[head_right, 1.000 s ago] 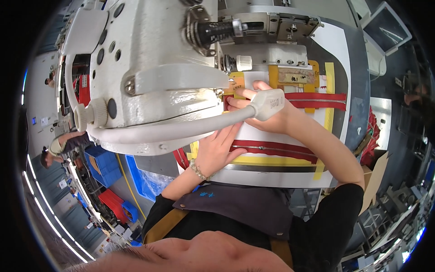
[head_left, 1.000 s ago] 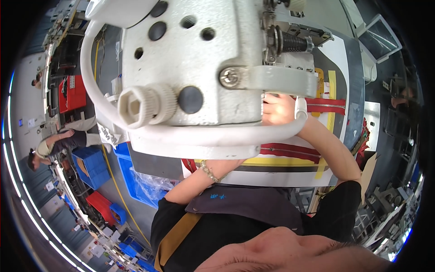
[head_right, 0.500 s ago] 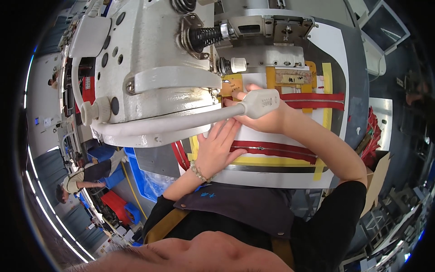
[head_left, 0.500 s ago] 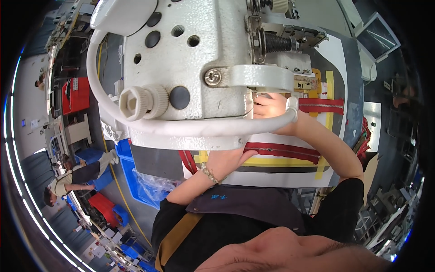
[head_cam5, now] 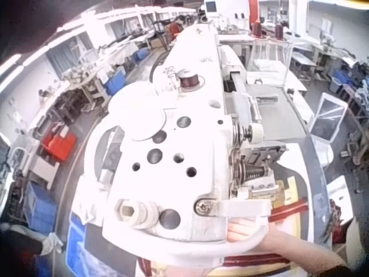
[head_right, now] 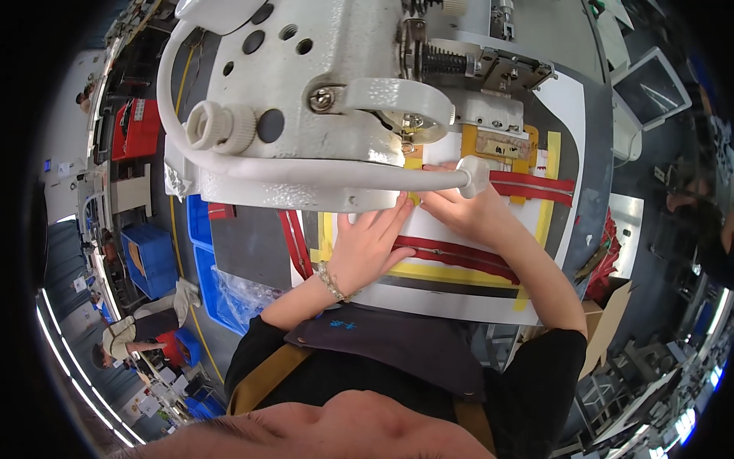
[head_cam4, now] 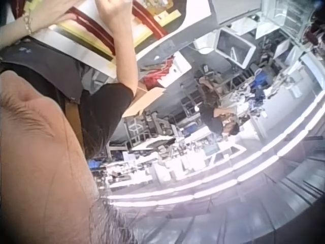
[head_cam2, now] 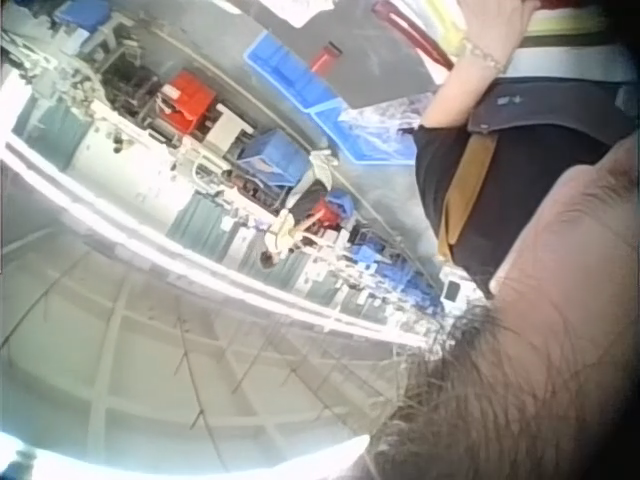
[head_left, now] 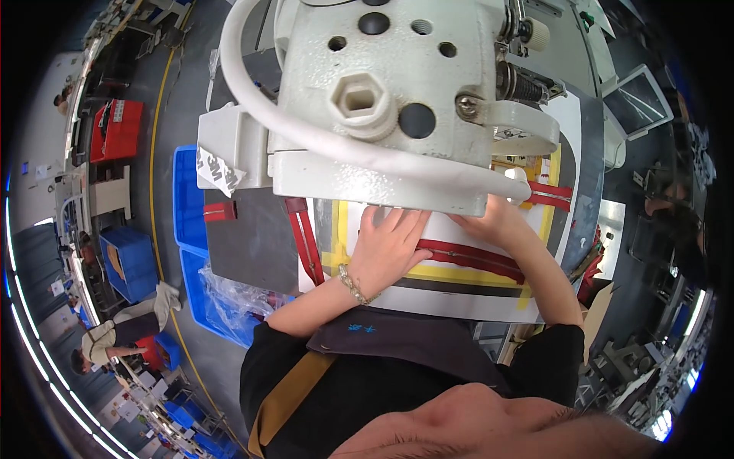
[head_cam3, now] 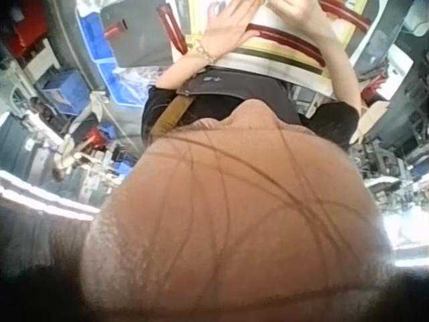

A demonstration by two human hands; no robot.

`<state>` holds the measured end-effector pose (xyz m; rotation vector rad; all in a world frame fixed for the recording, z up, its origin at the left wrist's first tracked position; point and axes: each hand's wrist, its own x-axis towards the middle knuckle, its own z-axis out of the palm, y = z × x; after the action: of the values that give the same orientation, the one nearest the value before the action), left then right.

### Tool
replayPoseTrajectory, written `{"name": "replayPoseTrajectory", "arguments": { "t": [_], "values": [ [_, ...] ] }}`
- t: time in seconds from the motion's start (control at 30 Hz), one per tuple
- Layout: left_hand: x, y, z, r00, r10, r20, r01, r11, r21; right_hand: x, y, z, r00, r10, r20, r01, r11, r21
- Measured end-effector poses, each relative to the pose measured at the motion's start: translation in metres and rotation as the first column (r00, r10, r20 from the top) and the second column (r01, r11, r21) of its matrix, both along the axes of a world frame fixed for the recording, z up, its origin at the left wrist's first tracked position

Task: Attaching leather tabs to straps using an industrial sewing machine.

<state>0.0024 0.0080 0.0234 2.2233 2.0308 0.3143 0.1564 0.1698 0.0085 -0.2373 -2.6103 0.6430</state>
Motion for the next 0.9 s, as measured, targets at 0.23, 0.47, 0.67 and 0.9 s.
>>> {"name": "replayPoseTrajectory", "arguments": {
  "t": [0.23,0.47,0.67,0.9],
  "values": [
    [-0.002,-0.003,-0.005,1.0,0.001,0.025,-0.001,1.0,0.008,-0.006,-0.007,-0.004,0.997,-0.061,0.047,0.052,0.985,0.164],
    [-0.03,-0.003,-0.011,0.99,-0.075,0.123,0.059,0.99,0.127,-0.01,-0.007,-0.004,0.998,-0.038,0.044,0.028,0.98,0.195],
    [-0.071,0.009,-0.006,0.985,-0.083,0.153,0.064,0.99,0.129,-0.008,-0.009,-0.004,0.997,-0.073,0.01,0.069,0.969,0.237],
    [-0.088,0.023,-0.016,0.976,-0.125,0.177,0.105,0.987,0.118,-0.013,-0.007,0.014,0.998,-0.052,-0.017,0.055,0.972,0.229]
  ]
}}
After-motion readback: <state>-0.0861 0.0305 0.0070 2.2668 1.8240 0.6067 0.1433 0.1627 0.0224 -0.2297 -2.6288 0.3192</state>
